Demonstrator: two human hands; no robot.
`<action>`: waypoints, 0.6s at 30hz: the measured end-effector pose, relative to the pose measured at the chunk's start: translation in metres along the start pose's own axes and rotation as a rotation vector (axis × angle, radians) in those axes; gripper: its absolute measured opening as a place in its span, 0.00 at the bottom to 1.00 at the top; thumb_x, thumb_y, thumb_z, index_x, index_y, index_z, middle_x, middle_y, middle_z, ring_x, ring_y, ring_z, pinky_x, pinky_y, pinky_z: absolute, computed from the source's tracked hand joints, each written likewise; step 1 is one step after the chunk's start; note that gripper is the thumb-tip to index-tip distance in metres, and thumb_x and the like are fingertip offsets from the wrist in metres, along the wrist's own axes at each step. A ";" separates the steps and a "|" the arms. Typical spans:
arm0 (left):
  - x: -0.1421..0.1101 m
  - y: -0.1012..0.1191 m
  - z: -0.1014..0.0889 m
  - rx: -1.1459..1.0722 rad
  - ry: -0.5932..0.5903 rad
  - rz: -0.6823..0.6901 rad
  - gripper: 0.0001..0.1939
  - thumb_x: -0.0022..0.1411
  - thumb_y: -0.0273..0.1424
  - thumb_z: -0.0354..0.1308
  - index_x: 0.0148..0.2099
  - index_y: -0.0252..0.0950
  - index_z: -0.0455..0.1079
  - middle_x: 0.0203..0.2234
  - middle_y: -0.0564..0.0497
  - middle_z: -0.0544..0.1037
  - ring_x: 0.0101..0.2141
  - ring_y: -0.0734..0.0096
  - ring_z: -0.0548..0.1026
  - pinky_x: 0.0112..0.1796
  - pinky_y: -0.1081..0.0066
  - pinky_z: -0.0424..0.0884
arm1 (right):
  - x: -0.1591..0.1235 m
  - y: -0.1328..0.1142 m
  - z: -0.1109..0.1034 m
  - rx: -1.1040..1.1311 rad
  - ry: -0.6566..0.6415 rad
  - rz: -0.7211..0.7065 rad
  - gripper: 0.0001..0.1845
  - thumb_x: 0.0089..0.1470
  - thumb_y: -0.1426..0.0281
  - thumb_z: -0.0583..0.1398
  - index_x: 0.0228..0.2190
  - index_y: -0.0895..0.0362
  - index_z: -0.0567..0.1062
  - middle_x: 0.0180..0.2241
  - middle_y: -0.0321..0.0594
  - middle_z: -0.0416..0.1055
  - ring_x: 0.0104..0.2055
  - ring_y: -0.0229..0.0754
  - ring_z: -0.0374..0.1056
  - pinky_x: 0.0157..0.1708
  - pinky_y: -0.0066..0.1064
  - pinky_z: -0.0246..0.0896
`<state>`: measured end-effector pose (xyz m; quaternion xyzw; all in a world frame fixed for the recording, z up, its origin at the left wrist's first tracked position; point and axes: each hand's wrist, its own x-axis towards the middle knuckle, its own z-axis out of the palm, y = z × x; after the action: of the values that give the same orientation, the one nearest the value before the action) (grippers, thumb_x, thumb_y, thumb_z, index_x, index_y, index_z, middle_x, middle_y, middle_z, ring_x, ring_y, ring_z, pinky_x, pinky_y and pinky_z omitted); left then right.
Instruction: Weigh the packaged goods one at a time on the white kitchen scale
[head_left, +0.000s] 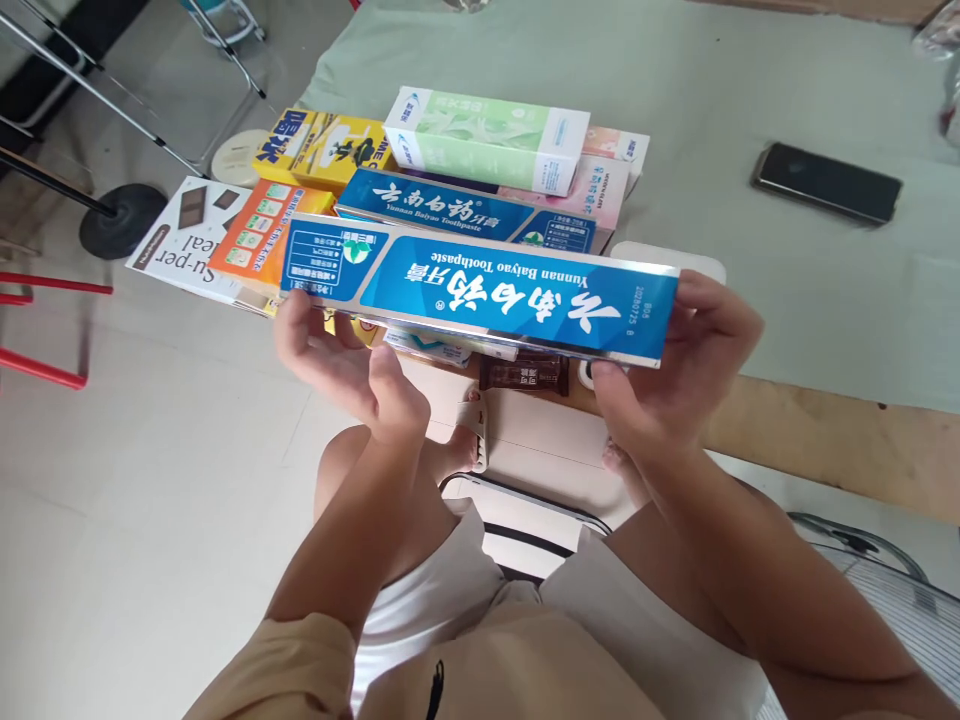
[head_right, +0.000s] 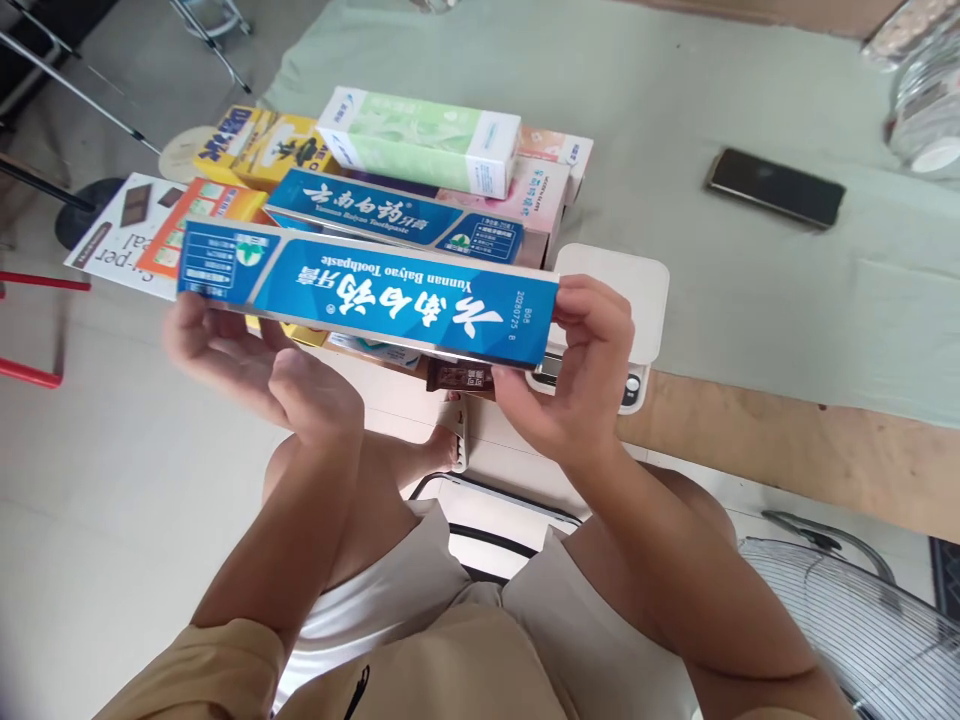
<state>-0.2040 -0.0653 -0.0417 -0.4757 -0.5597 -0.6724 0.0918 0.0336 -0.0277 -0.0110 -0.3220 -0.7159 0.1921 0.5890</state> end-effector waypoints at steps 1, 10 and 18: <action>-0.003 0.001 0.002 0.010 -0.006 -0.020 0.33 0.63 0.61 0.50 0.65 0.55 0.56 0.62 0.46 0.65 0.64 0.47 0.69 0.57 0.44 0.74 | 0.000 0.001 -0.002 0.005 -0.003 0.028 0.27 0.54 0.66 0.63 0.55 0.43 0.64 0.53 0.44 0.64 0.54 0.52 0.71 0.41 0.47 0.76; 0.004 -0.015 0.008 0.004 0.006 -0.079 0.26 0.64 0.44 0.50 0.62 0.47 0.61 0.57 0.44 0.70 0.60 0.55 0.72 0.65 0.49 0.69 | -0.012 0.003 0.014 -0.017 -0.059 0.165 0.29 0.55 0.67 0.67 0.56 0.49 0.64 0.54 0.48 0.71 0.54 0.51 0.73 0.48 0.48 0.77; 0.007 -0.026 0.001 0.029 -0.029 -0.181 0.21 0.66 0.37 0.50 0.60 0.44 0.62 0.53 0.45 0.73 0.56 0.60 0.74 0.61 0.55 0.72 | -0.017 0.002 0.021 -0.152 -0.118 0.242 0.26 0.54 0.64 0.67 0.51 0.50 0.65 0.49 0.43 0.72 0.45 0.46 0.75 0.40 0.41 0.75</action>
<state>-0.2239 -0.0525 -0.0543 -0.4313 -0.6113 -0.6629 0.0294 0.0154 -0.0358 -0.0294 -0.4377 -0.7177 0.2257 0.4923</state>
